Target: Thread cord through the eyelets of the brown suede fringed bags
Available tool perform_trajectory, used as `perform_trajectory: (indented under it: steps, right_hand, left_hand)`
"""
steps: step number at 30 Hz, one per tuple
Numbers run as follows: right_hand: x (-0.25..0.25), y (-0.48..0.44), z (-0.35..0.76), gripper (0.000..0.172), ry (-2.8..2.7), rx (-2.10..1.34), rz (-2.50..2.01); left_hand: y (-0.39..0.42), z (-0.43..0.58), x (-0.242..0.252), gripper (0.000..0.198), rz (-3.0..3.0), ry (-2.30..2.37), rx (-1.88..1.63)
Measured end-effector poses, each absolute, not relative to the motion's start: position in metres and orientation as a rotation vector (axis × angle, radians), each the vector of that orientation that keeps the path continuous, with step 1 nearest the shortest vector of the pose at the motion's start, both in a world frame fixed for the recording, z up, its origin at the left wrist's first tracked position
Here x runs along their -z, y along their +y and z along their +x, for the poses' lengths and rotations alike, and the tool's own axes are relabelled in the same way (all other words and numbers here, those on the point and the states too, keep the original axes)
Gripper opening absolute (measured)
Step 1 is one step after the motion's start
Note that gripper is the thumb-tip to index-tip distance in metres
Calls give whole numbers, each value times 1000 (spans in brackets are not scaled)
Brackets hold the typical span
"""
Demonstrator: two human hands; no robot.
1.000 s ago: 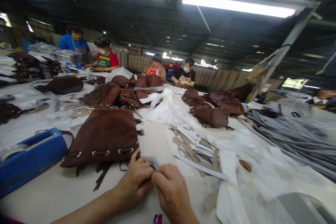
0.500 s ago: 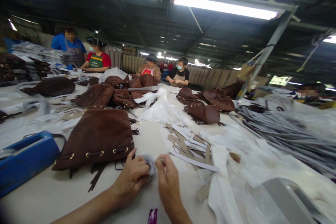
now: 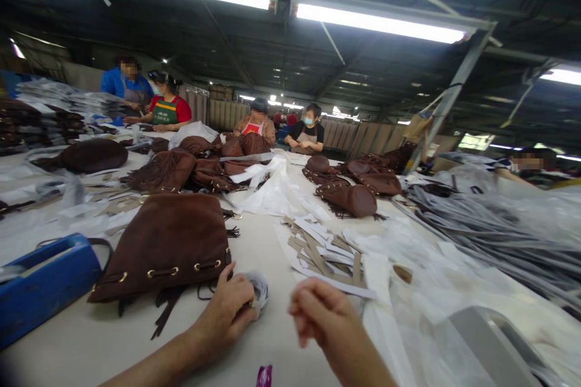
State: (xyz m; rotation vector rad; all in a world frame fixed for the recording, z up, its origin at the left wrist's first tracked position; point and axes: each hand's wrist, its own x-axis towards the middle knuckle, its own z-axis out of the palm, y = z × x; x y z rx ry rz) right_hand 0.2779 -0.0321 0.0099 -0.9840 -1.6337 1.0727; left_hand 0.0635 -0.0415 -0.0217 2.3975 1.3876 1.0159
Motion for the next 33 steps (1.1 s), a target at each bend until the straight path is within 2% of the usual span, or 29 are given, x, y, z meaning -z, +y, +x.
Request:
perform_trajectory:
  steps: [3, 6, 10, 13, 18, 25, 31, 33]
  right_hand:
    - [14, -27, 241, 22, -1604, -1325, -1132]
    - [35, -25, 222, 17, -1608, -1298, -1160]
    - [39, -25, 224, 12, -1819, -826, -1048]
    - [38, -24, 230, 16, -1977, -487, -919]
    - [34, -16, 234, 20, -2145, -329, -798]
    - [2, 1, 235, 18, -2353, -625, -729]
    - [-1, 5, 233, 14, -2165, -1026, -927]
    - [1, 6, 233, 21, -2089, -1158, -954]
  left_hand:
    - [-41, 63, 24, 18, 2399, 1381, -1018]
    - [-41, 62, 26, 19, 2392, 1383, -1016]
    - [-40, 61, 26, 19, 2362, 1362, -994]
    - [-40, 60, 26, 19, 2319, 1351, -987]
    - [-40, 60, 27, 27, 2262, 1365, -982]
    - [-39, 60, 28, 29, 2245, 1368, -973]
    - [-40, 59, 30, 28, 2287, 1382, -975]
    - [-39, 59, 32, 29, 2308, 1375, -976]
